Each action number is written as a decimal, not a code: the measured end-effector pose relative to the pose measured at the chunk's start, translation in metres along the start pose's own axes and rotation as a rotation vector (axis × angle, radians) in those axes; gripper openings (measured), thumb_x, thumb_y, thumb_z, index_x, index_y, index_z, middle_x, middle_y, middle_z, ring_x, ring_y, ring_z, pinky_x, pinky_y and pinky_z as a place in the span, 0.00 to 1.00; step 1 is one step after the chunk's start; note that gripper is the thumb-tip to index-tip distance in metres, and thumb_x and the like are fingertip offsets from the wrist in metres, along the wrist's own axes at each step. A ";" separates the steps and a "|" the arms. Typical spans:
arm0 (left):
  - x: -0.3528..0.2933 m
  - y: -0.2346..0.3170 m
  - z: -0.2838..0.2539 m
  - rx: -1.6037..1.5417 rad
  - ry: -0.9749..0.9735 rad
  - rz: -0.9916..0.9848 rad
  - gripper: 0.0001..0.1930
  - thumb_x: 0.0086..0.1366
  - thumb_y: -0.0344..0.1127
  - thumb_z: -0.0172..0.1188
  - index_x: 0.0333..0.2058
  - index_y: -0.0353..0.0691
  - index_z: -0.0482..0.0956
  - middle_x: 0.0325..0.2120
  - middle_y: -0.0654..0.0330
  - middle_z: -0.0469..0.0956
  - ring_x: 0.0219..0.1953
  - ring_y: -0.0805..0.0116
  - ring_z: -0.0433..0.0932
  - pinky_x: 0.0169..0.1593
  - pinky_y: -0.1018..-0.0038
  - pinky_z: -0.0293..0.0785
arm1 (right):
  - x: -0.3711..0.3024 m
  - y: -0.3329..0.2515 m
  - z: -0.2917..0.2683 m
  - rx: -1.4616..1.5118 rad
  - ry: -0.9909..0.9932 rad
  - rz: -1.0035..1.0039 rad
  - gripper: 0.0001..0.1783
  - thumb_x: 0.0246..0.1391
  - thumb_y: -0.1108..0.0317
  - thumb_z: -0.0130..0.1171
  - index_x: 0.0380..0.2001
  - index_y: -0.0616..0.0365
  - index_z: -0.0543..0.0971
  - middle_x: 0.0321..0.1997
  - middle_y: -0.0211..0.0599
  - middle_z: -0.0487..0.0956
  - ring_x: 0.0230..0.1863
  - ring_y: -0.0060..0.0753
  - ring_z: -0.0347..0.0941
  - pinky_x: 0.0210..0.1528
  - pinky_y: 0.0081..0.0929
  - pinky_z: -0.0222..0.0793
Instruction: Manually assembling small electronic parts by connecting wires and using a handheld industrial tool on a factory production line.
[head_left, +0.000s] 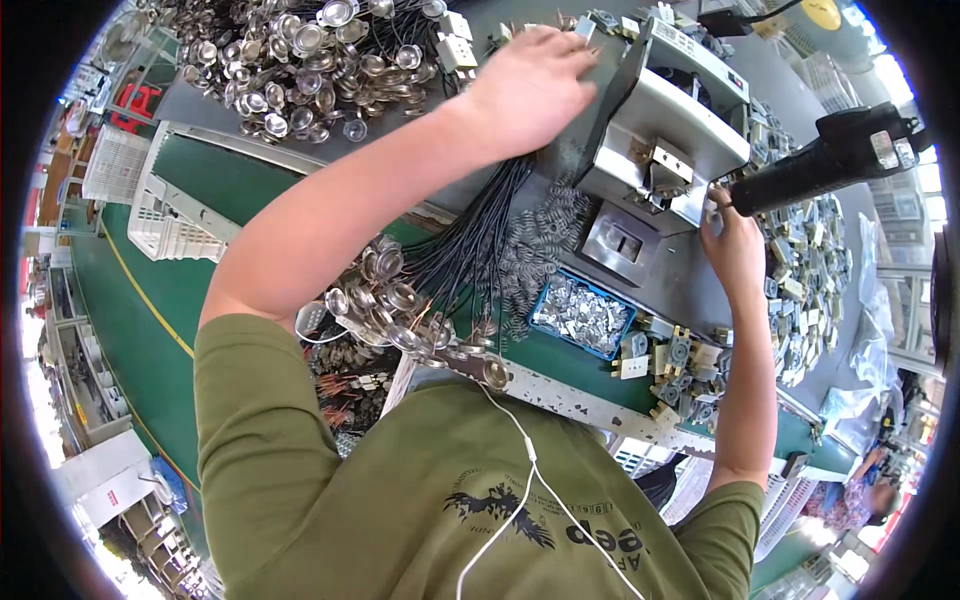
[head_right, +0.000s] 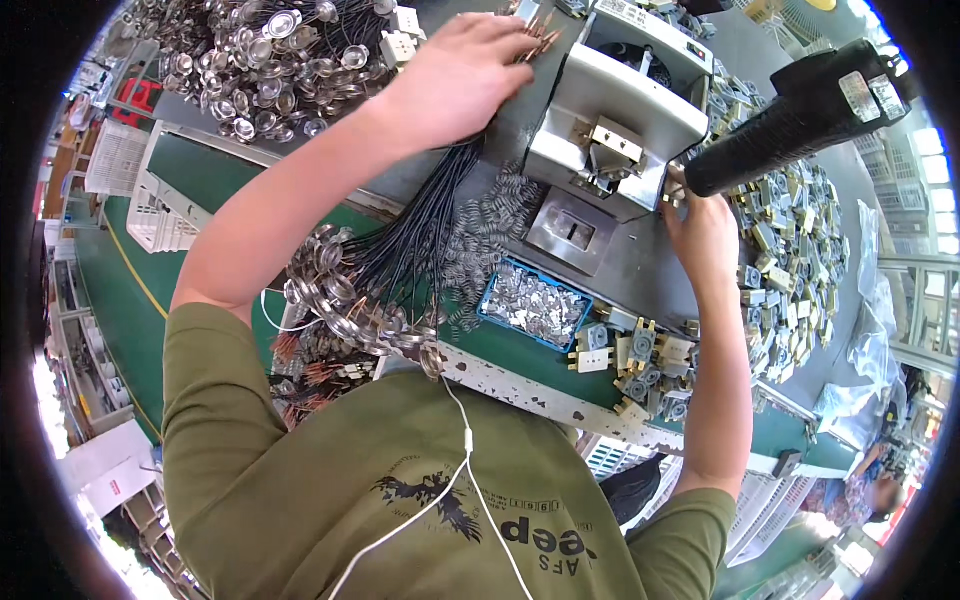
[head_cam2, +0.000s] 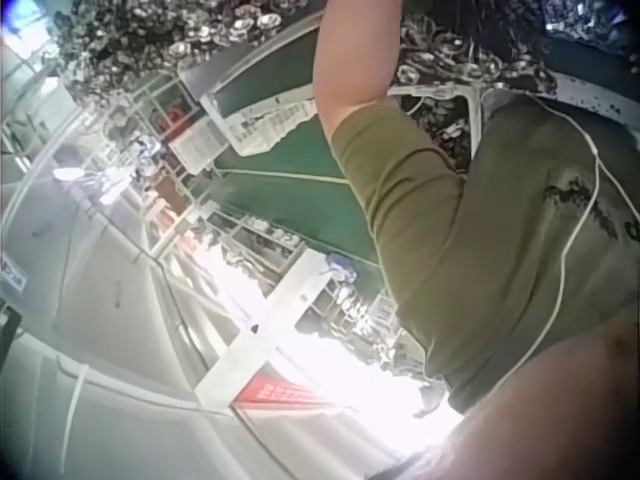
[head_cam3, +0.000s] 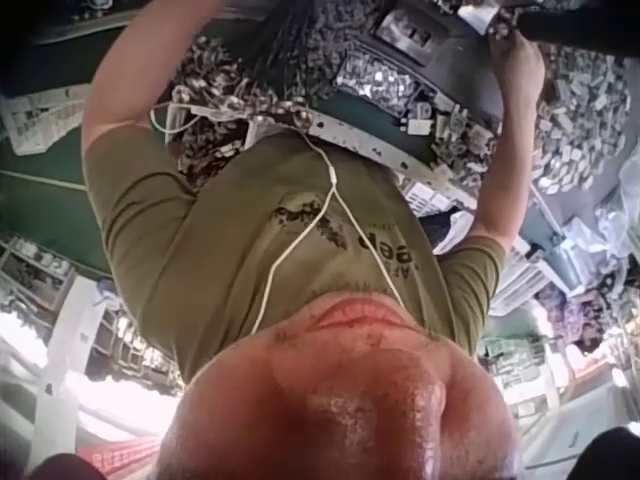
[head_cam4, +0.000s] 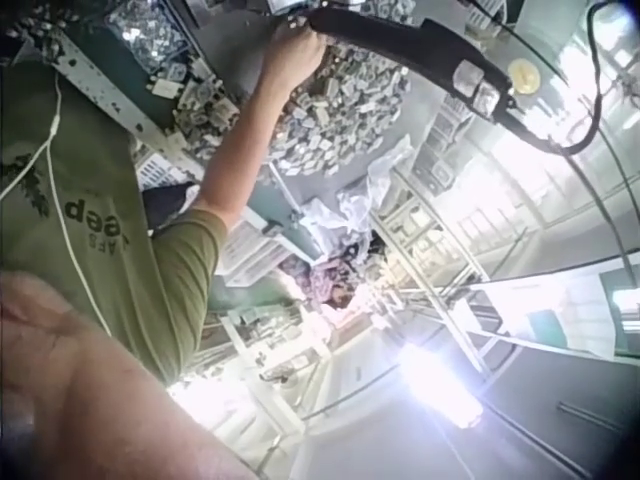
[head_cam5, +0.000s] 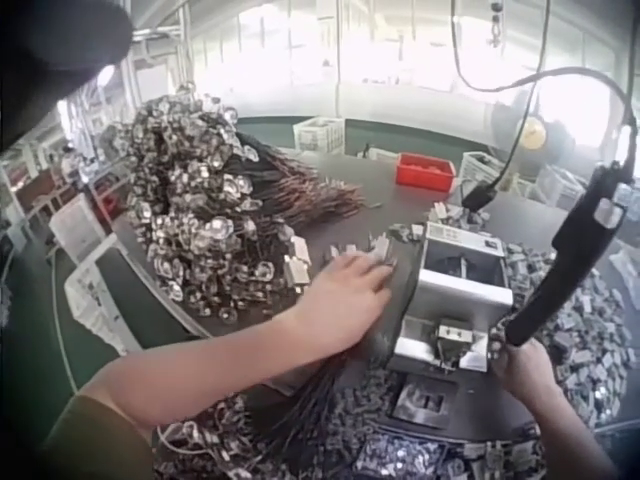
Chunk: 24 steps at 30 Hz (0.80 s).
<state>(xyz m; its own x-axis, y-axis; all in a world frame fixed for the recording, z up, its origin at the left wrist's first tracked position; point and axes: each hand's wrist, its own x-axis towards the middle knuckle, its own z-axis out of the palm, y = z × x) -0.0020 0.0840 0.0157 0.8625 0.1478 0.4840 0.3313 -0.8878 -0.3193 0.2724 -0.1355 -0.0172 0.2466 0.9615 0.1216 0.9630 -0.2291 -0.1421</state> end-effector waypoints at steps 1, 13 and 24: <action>0.002 0.006 0.005 0.039 -0.055 0.052 0.12 0.59 0.36 0.61 0.39 0.46 0.88 0.55 0.55 0.79 0.66 0.54 0.70 0.71 0.57 0.59 | -0.001 0.000 -0.002 -0.008 -0.047 0.085 0.25 0.56 0.69 0.63 0.59 0.50 0.77 0.51 0.55 0.82 0.51 0.60 0.78 0.56 0.46 0.73; 0.005 0.013 0.033 0.022 -0.181 0.204 0.07 0.54 0.37 0.62 0.28 0.48 0.88 0.36 0.64 0.86 0.59 0.62 0.75 0.65 0.64 0.66 | -0.030 0.002 -0.021 0.840 0.043 0.274 0.18 0.64 0.65 0.60 0.53 0.61 0.74 0.46 0.43 0.84 0.44 0.30 0.80 0.46 0.28 0.75; -0.005 -0.033 -0.001 -0.380 -0.034 -0.159 0.09 0.60 0.38 0.61 0.35 0.39 0.79 0.29 0.49 0.78 0.36 0.46 0.80 0.41 0.57 0.76 | -0.082 -0.058 -0.059 1.758 -0.068 0.301 0.19 0.68 0.69 0.48 0.59 0.63 0.71 0.53 0.51 0.78 0.44 0.33 0.78 0.48 0.26 0.74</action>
<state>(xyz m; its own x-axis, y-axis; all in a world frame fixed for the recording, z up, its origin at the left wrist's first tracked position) -0.0173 0.1121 0.0242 0.8263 0.3045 0.4739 0.3018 -0.9497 0.0840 0.2029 -0.2101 0.0386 0.3267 0.9356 -0.1339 -0.3587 -0.0083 -0.9334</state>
